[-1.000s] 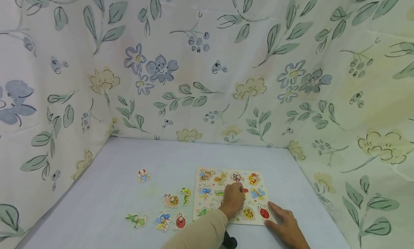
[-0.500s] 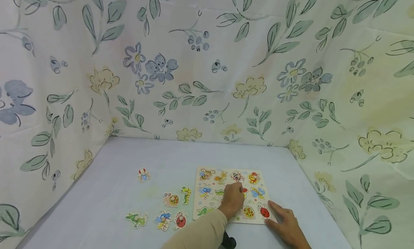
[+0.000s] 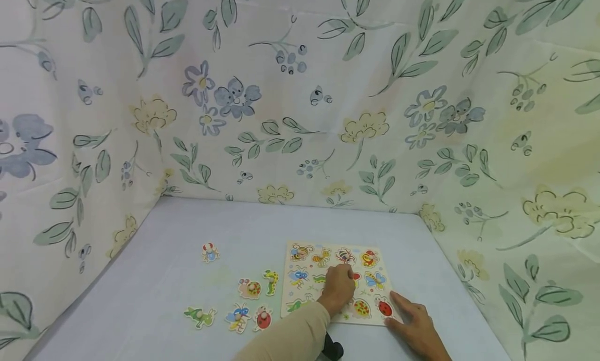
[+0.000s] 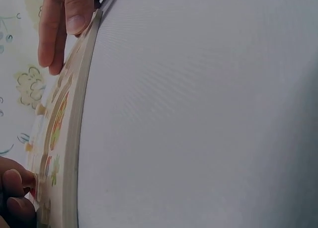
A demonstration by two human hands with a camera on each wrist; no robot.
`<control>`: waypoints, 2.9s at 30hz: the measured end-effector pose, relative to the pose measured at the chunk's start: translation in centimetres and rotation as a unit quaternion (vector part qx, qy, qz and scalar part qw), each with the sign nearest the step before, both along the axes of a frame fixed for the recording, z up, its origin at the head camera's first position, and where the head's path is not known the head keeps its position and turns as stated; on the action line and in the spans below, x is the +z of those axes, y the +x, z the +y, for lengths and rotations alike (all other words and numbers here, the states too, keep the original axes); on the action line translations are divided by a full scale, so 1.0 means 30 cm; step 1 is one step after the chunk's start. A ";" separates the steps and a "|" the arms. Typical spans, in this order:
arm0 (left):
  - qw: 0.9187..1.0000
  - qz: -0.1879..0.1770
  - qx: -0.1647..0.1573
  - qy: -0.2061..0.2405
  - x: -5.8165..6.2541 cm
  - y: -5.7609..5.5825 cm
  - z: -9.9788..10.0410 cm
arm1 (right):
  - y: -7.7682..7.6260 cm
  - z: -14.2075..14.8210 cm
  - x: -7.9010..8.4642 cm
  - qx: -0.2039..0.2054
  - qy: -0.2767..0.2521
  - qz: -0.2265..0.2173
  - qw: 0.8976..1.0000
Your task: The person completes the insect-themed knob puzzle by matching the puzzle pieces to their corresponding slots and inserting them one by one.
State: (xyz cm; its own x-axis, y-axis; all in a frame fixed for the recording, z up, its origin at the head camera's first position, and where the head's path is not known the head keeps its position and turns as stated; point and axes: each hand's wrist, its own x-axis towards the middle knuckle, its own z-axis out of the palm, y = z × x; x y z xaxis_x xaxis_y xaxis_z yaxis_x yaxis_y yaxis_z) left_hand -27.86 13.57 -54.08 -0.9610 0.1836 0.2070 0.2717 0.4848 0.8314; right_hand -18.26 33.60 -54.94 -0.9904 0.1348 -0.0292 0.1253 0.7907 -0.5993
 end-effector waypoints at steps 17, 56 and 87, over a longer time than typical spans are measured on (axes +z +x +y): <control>0.986 0.011 0.017 0.164 0.054 0.029 -0.070 | -0.003 0.005 -0.006 0.017 0.000 -0.003 1.000; 0.952 0.021 0.279 0.127 -0.003 0.050 -0.571 | -0.007 0.026 -0.008 0.047 0.004 0.047 0.998; 0.973 0.052 0.222 0.042 -0.038 0.037 -0.566 | -0.004 0.021 0.001 0.032 -0.009 0.015 0.999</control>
State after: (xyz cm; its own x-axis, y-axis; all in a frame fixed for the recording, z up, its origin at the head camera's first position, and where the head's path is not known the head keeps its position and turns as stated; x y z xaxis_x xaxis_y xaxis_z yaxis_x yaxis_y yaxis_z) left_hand -26.74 -3.42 -55.22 -0.9146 -0.2660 0.3045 0.1366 0.5055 0.8520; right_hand -18.38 34.23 -54.91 -0.9975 0.0706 -0.0012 0.0563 0.7850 -0.6169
